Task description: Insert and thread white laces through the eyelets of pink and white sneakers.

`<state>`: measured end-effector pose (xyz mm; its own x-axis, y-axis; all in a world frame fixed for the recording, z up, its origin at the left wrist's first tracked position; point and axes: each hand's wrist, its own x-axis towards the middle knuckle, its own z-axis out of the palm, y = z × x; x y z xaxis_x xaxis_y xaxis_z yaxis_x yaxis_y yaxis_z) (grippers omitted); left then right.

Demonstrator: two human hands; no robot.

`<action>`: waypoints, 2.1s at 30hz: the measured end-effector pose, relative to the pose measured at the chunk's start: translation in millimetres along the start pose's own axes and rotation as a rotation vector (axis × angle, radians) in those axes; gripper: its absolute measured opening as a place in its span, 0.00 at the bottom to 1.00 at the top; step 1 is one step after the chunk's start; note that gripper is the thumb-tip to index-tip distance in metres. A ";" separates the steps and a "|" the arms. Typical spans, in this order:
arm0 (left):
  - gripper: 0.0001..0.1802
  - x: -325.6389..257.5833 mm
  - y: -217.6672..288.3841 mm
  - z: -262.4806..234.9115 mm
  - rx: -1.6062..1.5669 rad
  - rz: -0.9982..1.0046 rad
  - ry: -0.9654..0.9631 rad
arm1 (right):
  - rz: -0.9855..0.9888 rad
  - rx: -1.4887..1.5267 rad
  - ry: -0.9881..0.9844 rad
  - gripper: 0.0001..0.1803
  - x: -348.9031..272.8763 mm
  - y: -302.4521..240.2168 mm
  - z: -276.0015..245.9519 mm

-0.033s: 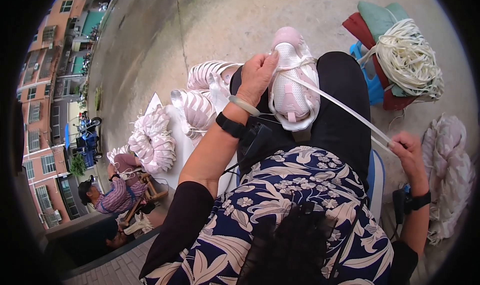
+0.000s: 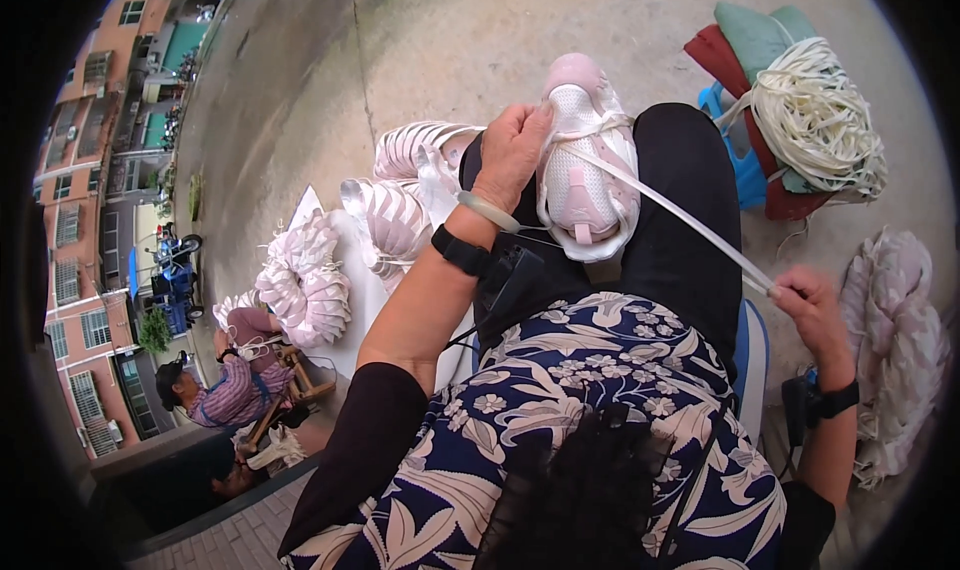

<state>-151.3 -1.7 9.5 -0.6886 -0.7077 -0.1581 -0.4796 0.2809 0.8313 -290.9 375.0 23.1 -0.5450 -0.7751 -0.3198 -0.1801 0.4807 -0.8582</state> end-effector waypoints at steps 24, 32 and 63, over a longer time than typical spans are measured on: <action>0.17 -12.8 8.9 19.6 0.298 0.476 0.119 | -0.536 -0.527 0.164 0.24 155.1 -105.8 120.1; 0.14 -19.4 12.1 22.8 0.503 0.603 0.161 | -0.543 -0.633 0.106 0.10 162.9 -108.8 114.8; 0.05 -40.3 12.5 -21.0 0.444 0.916 0.114 | -0.277 -0.220 0.309 0.16 141.8 -74.0 115.4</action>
<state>-118.1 16.7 37.4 -0.8469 -0.1514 0.5098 0.0308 0.9431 0.3312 -260.4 182.2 -5.0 -0.6645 -0.7437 0.0726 -0.5043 0.3748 -0.7779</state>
